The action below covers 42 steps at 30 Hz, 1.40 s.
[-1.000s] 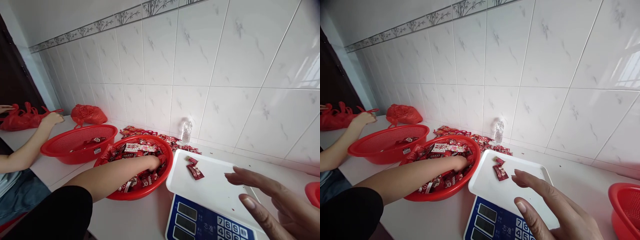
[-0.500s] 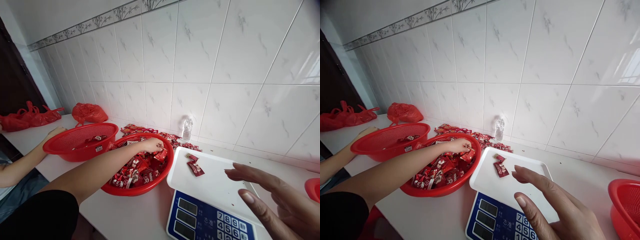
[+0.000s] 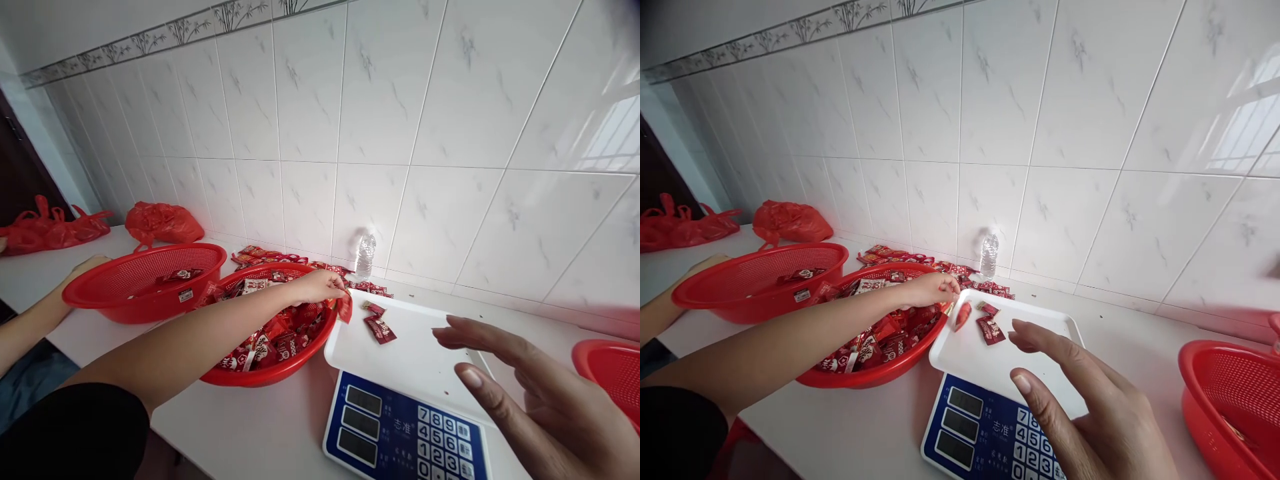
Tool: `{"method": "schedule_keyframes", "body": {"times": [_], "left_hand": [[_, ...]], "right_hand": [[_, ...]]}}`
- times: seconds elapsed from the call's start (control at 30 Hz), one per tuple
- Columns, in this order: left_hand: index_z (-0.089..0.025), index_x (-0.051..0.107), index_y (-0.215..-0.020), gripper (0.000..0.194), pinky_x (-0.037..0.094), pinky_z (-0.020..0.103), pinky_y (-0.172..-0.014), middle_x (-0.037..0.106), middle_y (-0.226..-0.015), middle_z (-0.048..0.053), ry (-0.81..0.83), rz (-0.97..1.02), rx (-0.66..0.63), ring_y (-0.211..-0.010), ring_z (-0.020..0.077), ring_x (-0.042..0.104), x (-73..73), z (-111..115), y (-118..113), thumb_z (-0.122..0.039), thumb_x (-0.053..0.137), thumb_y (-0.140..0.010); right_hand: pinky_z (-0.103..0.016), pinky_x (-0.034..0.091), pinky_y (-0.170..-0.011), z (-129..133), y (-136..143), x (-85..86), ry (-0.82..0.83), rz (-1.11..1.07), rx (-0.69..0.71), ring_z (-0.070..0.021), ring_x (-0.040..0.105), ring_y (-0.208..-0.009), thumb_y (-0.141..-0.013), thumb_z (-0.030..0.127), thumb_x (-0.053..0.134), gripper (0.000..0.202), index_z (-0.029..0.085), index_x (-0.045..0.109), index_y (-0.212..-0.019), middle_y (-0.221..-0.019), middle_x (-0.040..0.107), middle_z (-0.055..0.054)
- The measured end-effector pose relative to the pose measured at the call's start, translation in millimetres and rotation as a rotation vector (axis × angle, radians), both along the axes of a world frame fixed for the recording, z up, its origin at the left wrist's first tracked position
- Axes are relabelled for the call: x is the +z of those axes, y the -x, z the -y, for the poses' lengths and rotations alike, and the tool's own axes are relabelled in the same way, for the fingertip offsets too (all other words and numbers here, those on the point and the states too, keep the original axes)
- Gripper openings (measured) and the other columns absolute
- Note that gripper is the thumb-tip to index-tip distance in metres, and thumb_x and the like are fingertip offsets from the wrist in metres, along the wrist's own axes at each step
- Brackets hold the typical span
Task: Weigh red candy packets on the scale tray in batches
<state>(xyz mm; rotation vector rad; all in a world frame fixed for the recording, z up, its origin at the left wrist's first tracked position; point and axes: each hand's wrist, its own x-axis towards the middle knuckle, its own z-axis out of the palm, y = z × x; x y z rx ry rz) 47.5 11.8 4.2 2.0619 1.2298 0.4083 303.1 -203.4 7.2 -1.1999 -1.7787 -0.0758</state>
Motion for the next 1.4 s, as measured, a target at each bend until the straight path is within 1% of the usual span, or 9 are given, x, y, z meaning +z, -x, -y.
{"method": "schedule_keyframes", "body": {"times": [0.3, 0.43, 0.73, 0.83, 0.97, 1.07, 1.17, 1.27, 1.4], "left_hand": [[-0.016, 0.059, -0.101, 0.027, 0.05, 0.027, -0.064, 0.059, -0.082, 0.001, 0.047, 0.108, -0.114, -0.072, 0.0133, 0.057, -13.7, 16, -41, -0.039, 0.053, -0.087], [-0.017, 0.054, -0.116, 0.031, 0.046, 0.032, -0.088, 0.063, -0.108, 0.006, -0.023, 0.028, -0.141, -0.099, 0.018, 0.059, -25.5, 12, -44, -0.034, 0.045, -0.091], [-0.024, 0.044, -0.134, 0.05, 0.034, 0.037, -0.105, 0.047, -0.141, 0.008, -0.227, -0.185, -0.364, -0.128, 0.0263, 0.044, -44.8, 21, -40, -0.038, 0.053, -0.087], [-0.021, 0.05, -0.125, 0.036, 0.039, 0.033, -0.098, 0.057, -0.128, 0.008, -0.303, -0.113, -0.18, -0.116, 0.0224, 0.053, -43.4, 7, -32, -0.032, 0.042, -0.091], [-0.019, 0.058, -0.105, 0.029, 0.046, 0.03, -0.077, 0.066, -0.102, 0.007, -0.263, -0.324, 0.104, -0.089, 0.021, 0.061, -40.6, -18, 5, -0.021, 0.035, -0.088], [-0.018, 0.062, -0.096, 0.022, 0.046, 0.03, -0.069, 0.068, -0.088, 0.007, -0.153, -0.48, 0.068, -0.078, 0.0231, 0.062, -48.5, -25, 38, -0.02, 0.055, -0.075], [-0.018, 0.062, -0.106, 0.044, 0.047, 0.035, -0.071, 0.069, -0.09, 0.01, -0.08, -0.593, 0.013, -0.079, 0.0279, 0.063, -63.1, -22, 55, -0.019, 0.068, -0.063], [-0.02, 0.055, -0.122, 0.066, 0.047, 0.038, -0.075, 0.069, -0.098, 0.012, -0.041, -0.646, -0.052, -0.083, 0.0297, 0.063, -74.3, -18, 55, -0.017, 0.073, -0.058], [-0.017, 0.06, -0.108, 0.051, 0.049, 0.037, -0.072, 0.07, -0.091, 0.01, 0.123, -0.406, 0.069, -0.083, 0.0285, 0.063, -78.3, -16, 42, -0.029, 0.077, -0.062]], "right_hand": [[-0.016, 0.058, -0.067, 1, 2, 6.9, -0.025, 0.049, 0.003, -0.0172, 0.072, -0.089, -0.089, 0.04, 0.055, 0.026, 0.029, 0.062, -0.112, -0.103, 0.074, -0.001], [-0.014, 0.058, -0.063, 1, 2, 8.1, -0.019, 0.055, 0.002, -0.0172, 0.072, -0.09, -0.089, 0.039, 0.056, 0.027, 0.029, 0.062, -0.113, -0.104, 0.074, -0.001], [-0.019, 0.06, -0.063, 0, -1, 4.4, -0.008, 0.057, 0.0, -0.0199, 0.072, -0.09, -0.088, 0.041, 0.056, 0.031, 0.027, 0.064, -0.114, -0.106, 0.073, -0.004], [-0.021, 0.061, -0.065, 0, -3, 3.1, -0.012, 0.043, 0.008, -0.0217, 0.071, -0.094, -0.086, 0.042, 0.057, 0.031, 0.028, 0.065, -0.113, -0.106, 0.073, -0.004], [-0.026, 0.062, -0.07, 3, 0, 3.6, 0.026, -0.021, -0.033, -0.0243, 0.069, -0.098, -0.086, 0.047, 0.056, 0.032, 0.028, 0.067, -0.109, -0.106, 0.073, -0.005], [-0.024, 0.062, -0.066, 4, 4, 3.8, 0.055, -0.043, -0.058, -0.0244, 0.07, -0.096, -0.086, 0.049, 0.056, 0.032, 0.029, 0.067, -0.108, -0.105, 0.073, -0.005], [-0.022, 0.062, -0.064, 3, 6, 2.5, 0.068, -0.038, -0.057, -0.0236, 0.07, -0.096, -0.086, 0.051, 0.055, 0.033, 0.031, 0.067, -0.109, -0.106, 0.073, -0.004], [-0.021, 0.061, -0.064, 1, 4, 0.4, 0.056, 0.002, -0.015, -0.0217, 0.071, -0.095, -0.087, 0.048, 0.056, 0.031, 0.032, 0.065, -0.111, -0.107, 0.073, -0.002], [-0.018, 0.06, -0.057, 1, 2, -1.5, 0.046, 0.027, -0.002, -0.0215, 0.071, -0.093, -0.088, 0.047, 0.055, 0.032, 0.03, 0.064, -0.113, -0.107, 0.073, -0.003]]}}
